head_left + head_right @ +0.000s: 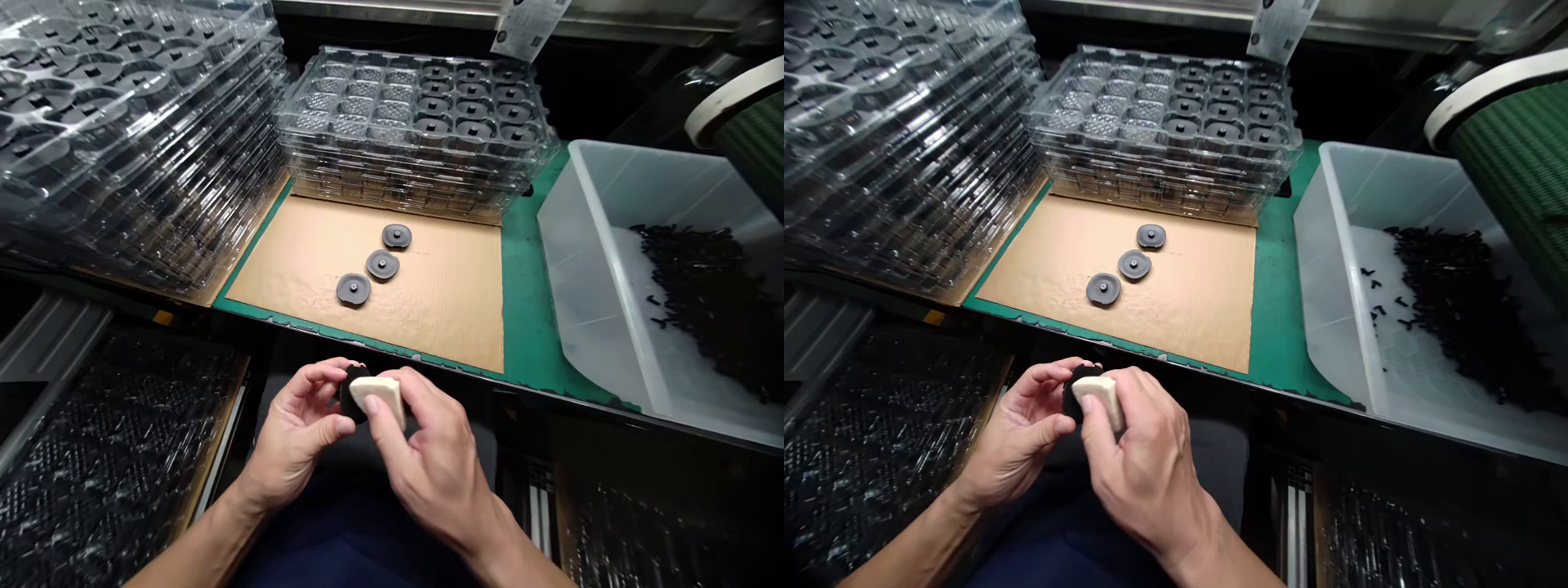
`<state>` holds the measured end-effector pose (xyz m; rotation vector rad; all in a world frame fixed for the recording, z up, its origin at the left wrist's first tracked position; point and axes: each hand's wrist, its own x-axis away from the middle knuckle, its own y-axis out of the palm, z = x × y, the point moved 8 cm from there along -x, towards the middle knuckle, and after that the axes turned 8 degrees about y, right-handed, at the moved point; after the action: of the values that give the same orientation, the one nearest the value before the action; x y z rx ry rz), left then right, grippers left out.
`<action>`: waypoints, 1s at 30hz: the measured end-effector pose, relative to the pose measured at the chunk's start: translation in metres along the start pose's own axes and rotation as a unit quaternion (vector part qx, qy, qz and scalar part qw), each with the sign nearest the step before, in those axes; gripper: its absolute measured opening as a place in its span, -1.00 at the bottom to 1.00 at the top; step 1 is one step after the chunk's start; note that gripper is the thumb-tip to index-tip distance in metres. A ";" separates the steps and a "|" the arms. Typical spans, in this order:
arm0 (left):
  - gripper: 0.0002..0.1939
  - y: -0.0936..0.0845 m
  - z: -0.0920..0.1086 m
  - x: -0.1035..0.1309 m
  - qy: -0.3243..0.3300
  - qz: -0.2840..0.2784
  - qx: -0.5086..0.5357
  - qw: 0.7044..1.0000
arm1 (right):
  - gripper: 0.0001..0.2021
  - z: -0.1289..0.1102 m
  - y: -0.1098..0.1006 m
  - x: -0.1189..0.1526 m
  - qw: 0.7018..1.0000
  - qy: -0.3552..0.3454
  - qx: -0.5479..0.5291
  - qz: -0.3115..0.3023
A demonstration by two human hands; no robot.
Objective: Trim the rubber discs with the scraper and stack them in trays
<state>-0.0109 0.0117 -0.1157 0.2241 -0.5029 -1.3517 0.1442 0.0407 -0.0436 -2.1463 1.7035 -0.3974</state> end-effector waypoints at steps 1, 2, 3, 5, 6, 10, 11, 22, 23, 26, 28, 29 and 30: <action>-0.56 0.002 0.002 0.000 0.007 -0.003 -0.003 1.000 | -0.89 -0.004 0.002 0.000 1.000 -0.011 -0.001 -0.014; -0.54 0.003 0.004 -0.001 0.014 -0.004 -0.003 1.000 | -0.89 -0.008 0.004 0.001 0.999 -0.017 0.002 -0.027; -0.53 0.004 0.006 -0.001 0.019 -0.003 -0.001 1.000 | -0.88 -0.010 0.005 0.002 0.999 -0.021 0.006 -0.036; -0.52 0.004 0.011 0.000 0.023 0.001 0.003 1.000 | -0.86 -0.010 0.007 0.004 0.998 -0.024 0.019 -0.048; -0.52 0.004 0.013 0.000 0.021 0.003 0.005 1.000 | -0.86 -0.010 0.007 0.005 0.998 -0.027 0.028 -0.051; -0.51 0.003 0.016 0.002 0.001 0.012 0.014 1.000 | -0.85 -0.001 0.003 0.005 0.996 -0.032 0.071 -0.036; -0.51 0.002 0.016 0.002 -0.007 0.013 0.017 1.000 | -0.85 0.001 0.002 0.004 0.995 -0.035 0.083 -0.031; -0.51 -0.010 -0.008 0.014 -0.140 -0.041 0.031 0.989 | -0.82 0.005 0.003 0.002 0.975 -0.095 0.198 -0.043; -0.52 -0.011 -0.011 0.016 -0.154 -0.047 0.039 0.986 | -0.83 0.004 0.004 0.003 0.974 -0.103 0.197 -0.051; -0.51 -0.012 -0.018 0.020 -0.187 -0.066 0.058 0.978 | -0.82 0.002 0.007 0.006 0.972 -0.113 0.192 -0.072; -0.51 -0.013 -0.021 0.021 -0.200 -0.071 0.064 0.975 | -0.81 0.001 0.008 0.008 0.971 -0.115 0.191 -0.083; -0.50 -0.013 -0.023 0.022 -0.205 -0.074 0.066 0.974 | -0.80 -0.001 0.008 0.008 0.971 -0.117 0.191 -0.088; -0.50 -0.013 -0.024 0.023 -0.211 -0.078 0.066 0.972 | -0.80 -0.002 0.009 0.008 0.969 -0.121 0.191 -0.094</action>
<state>-0.0081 -0.0161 -0.1376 0.0838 -0.9495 -1.5282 0.1374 0.0306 -0.0461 -1.9793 1.1843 -0.4533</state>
